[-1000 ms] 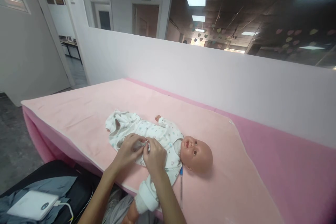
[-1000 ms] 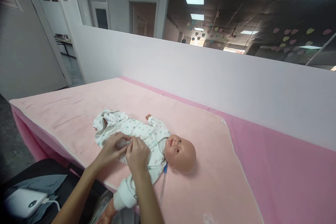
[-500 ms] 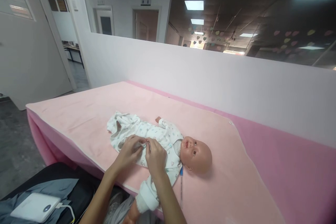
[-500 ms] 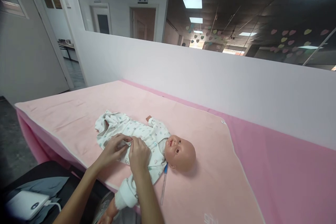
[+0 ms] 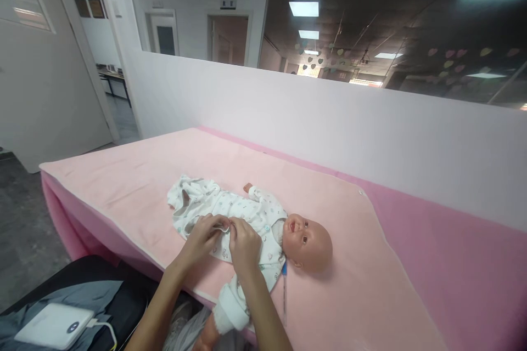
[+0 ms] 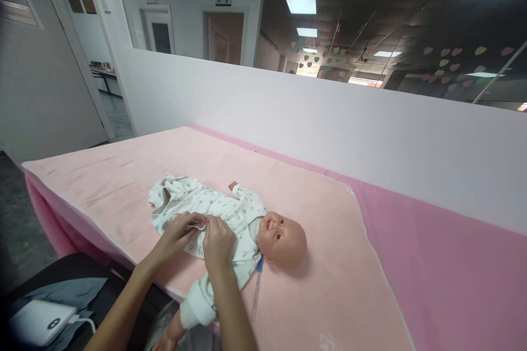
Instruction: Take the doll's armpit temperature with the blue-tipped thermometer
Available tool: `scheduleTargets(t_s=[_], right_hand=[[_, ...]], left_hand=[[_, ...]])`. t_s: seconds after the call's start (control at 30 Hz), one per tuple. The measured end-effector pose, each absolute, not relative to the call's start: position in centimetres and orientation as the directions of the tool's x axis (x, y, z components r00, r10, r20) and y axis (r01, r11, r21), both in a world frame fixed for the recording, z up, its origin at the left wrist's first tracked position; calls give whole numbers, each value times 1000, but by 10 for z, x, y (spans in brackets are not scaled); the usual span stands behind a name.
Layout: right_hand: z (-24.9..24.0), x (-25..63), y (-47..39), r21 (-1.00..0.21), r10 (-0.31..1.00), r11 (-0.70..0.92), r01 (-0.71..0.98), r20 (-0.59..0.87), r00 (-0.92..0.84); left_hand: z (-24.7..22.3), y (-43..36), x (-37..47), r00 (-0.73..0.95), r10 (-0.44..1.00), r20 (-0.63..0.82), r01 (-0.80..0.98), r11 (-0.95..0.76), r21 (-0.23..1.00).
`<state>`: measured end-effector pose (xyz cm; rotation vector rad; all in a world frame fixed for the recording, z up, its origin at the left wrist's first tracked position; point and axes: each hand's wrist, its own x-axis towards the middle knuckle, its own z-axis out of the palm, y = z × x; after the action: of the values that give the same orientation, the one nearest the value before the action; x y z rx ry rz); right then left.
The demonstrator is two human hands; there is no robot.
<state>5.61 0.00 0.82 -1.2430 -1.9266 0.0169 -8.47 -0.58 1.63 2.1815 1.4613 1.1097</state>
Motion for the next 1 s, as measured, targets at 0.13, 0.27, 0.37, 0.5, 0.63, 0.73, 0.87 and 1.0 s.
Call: scheduleTargets(t_s=[0.13, 0.27, 0.37, 0.5, 0.63, 0.73, 0.87, 1.0], right_hand=[[8, 56, 0, -423, 762, 516, 745, 624, -173], [8, 56, -1, -413, 764, 507, 756, 621, -173], [8, 56, -1, -399, 761, 504, 766, 625, -175], [7, 55, -1, -402, 756, 506, 763, 632, -168], [8, 55, -1, -389, 747, 508, 769, 644, -168], [8, 55, -1, -384, 743, 503, 774, 650, -161], [7, 55, 0, -394, 745, 501, 770, 649, -153], [7, 56, 0, -389, 743, 500, 774, 652, -152]], left_hand=[[16, -8, -85, 166, 884, 438, 538, -453, 711], [15, -9, -88, 167, 894, 415, 489, -441, 753], [16, -10, -91, 186, 899, 396, 475, -435, 765], [19, -9, -92, 201, 900, 387, 470, -435, 768], [16, -9, -92, 193, 904, 381, 433, -427, 794], [12, -9, -92, 173, 910, 377, 376, -415, 828], [10, -9, -93, 169, 904, 392, 451, -425, 785], [12, -8, -91, 157, 893, 423, 572, -431, 698]])
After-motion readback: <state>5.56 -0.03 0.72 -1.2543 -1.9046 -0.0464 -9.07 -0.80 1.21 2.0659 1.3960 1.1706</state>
